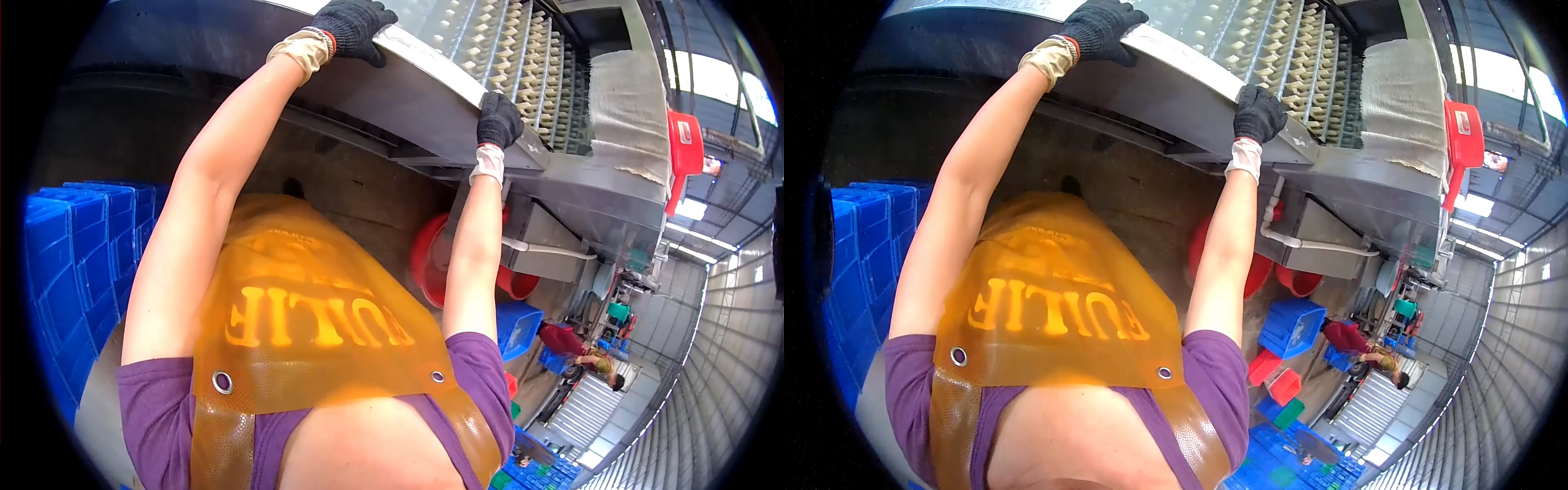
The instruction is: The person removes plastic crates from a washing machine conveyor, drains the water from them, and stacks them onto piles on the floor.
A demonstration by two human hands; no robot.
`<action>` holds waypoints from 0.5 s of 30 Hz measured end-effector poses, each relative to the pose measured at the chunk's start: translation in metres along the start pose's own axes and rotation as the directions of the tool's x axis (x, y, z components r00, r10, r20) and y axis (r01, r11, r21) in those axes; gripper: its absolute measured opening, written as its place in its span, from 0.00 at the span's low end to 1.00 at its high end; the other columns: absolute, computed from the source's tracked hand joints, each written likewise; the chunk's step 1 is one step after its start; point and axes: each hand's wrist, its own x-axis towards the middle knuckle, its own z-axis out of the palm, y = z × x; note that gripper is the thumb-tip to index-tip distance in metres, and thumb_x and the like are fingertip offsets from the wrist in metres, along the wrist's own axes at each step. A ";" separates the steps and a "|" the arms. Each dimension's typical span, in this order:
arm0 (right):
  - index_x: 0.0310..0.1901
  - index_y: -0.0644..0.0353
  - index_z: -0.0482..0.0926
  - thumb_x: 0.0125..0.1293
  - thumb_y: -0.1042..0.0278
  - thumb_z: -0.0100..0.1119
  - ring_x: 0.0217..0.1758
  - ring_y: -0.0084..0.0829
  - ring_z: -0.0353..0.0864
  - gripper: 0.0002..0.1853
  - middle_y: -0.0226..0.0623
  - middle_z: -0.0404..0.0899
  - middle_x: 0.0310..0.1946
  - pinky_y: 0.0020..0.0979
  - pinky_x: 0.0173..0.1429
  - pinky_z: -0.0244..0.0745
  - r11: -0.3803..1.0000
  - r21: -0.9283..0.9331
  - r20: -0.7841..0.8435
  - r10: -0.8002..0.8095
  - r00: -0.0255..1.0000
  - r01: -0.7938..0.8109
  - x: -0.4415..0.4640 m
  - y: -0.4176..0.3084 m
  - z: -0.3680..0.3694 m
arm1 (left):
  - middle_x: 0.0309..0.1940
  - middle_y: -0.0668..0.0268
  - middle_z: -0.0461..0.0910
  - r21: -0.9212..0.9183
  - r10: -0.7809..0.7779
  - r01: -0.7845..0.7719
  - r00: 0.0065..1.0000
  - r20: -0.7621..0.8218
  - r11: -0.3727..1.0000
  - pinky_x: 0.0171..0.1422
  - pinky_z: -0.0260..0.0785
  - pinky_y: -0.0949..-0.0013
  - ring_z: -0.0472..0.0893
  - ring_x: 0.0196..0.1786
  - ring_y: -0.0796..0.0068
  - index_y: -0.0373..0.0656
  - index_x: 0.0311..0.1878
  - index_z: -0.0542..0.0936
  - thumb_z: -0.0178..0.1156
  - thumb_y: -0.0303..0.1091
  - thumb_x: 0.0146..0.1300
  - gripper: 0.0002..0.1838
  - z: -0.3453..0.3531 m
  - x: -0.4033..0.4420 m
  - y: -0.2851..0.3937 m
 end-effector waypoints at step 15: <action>0.54 0.58 0.71 0.67 0.58 0.37 0.50 0.32 0.75 0.20 0.39 0.75 0.48 0.28 0.50 0.70 0.645 -0.593 0.227 -0.441 0.869 0.482 0.050 0.083 0.094 | 0.43 0.58 0.76 -0.243 -0.003 -0.026 0.993 -0.121 0.970 0.58 0.60 0.61 0.73 0.49 0.58 0.43 0.45 0.76 0.68 0.53 0.33 0.34 0.047 0.013 -0.002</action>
